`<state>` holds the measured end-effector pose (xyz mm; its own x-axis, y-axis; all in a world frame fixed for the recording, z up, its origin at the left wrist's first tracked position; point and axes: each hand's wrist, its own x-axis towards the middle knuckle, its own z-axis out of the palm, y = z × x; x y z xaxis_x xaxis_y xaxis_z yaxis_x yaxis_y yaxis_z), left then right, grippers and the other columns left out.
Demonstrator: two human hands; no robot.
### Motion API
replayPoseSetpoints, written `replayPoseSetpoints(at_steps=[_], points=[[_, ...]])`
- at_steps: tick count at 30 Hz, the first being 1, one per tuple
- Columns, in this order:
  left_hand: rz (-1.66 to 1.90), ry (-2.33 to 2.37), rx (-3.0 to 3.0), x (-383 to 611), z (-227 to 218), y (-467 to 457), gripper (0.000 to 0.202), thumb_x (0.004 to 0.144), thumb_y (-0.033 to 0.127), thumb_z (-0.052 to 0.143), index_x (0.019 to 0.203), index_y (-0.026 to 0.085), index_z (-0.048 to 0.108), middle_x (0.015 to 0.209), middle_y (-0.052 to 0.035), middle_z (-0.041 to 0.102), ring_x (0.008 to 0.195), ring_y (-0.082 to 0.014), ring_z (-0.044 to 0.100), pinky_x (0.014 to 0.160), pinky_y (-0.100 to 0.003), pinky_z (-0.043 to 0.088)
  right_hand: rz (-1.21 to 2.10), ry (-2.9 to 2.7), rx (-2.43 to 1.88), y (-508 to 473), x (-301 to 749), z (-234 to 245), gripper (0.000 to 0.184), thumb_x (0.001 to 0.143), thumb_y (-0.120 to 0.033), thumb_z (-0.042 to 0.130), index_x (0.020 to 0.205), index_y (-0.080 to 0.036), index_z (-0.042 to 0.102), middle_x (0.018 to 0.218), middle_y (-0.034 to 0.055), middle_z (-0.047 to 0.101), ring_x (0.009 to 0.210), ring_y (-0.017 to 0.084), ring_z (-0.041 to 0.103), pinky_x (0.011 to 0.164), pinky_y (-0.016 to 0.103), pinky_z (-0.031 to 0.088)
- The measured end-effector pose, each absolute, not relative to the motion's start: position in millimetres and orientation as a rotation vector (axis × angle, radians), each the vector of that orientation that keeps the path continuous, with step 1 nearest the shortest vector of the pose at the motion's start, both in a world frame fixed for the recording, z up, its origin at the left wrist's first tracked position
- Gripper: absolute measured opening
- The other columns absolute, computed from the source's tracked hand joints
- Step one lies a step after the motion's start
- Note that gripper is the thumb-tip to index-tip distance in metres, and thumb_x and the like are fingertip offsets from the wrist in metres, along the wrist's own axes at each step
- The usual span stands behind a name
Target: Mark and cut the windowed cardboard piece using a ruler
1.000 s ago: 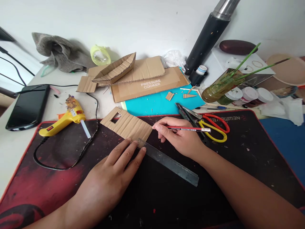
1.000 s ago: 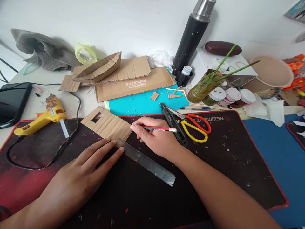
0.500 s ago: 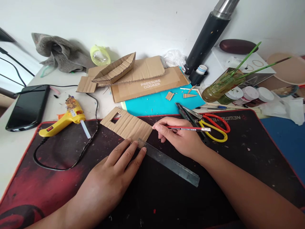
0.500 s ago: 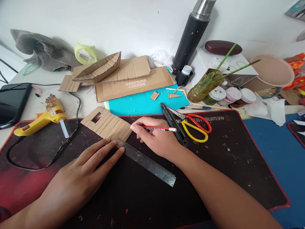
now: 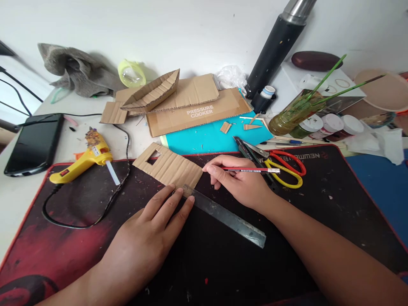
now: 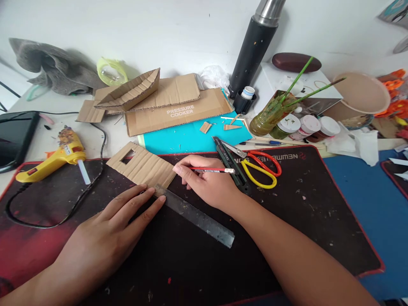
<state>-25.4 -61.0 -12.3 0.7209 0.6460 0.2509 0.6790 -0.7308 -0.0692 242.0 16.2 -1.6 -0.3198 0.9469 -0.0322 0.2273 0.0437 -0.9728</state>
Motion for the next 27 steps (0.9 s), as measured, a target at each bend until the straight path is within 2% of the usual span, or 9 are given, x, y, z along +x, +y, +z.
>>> replayPoseSetpoints(at_steps=[8,22,27], points=[[-0.301,-1.072,-2.777,-26.3,-11.3,-61.1,0.054,0.105,0.011,0.045,0.157,0.017,0.058,0.149,-0.0134,0.071,0.145,-0.0317,0.062,0.099,-0.037,0.066,1.328,-1.630,-1.207,16.4,242.1,-2.7,0.029,0.107,-0.045,0.067,0.093,-0.021,0.075,0.081,0.0008,0.074,0.067,0.015,0.070,0.064,0.028,0.060],[-0.285,-1.096,-2.769,-25.8,-13.6,-63.1,0.056,0.105,0.010,0.042,0.159,0.017,0.055,0.150,-0.0134,0.070,0.147,-0.0324,0.060,0.099,-0.037,0.066,1.304,-1.652,-1.215,16.7,242.0,-1.4,0.026,0.108,-0.040,0.066,0.093,-0.021,0.074,0.080,-0.0003,0.073,0.067,0.014,0.070,0.064,0.027,0.058],[-0.287,-1.041,-2.764,-25.2,-11.0,-61.8,0.054,0.104,0.010,0.043,0.156,0.013,0.057,0.148,-0.0146,0.071,0.144,-0.0337,0.063,0.097,-0.038,0.067,1.298,-1.652,-1.202,16.4,242.1,-3.2,0.025,0.108,-0.038,0.066,0.093,-0.020,0.075,0.080,-0.0004,0.073,0.066,0.014,0.070,0.064,0.025,0.057]])
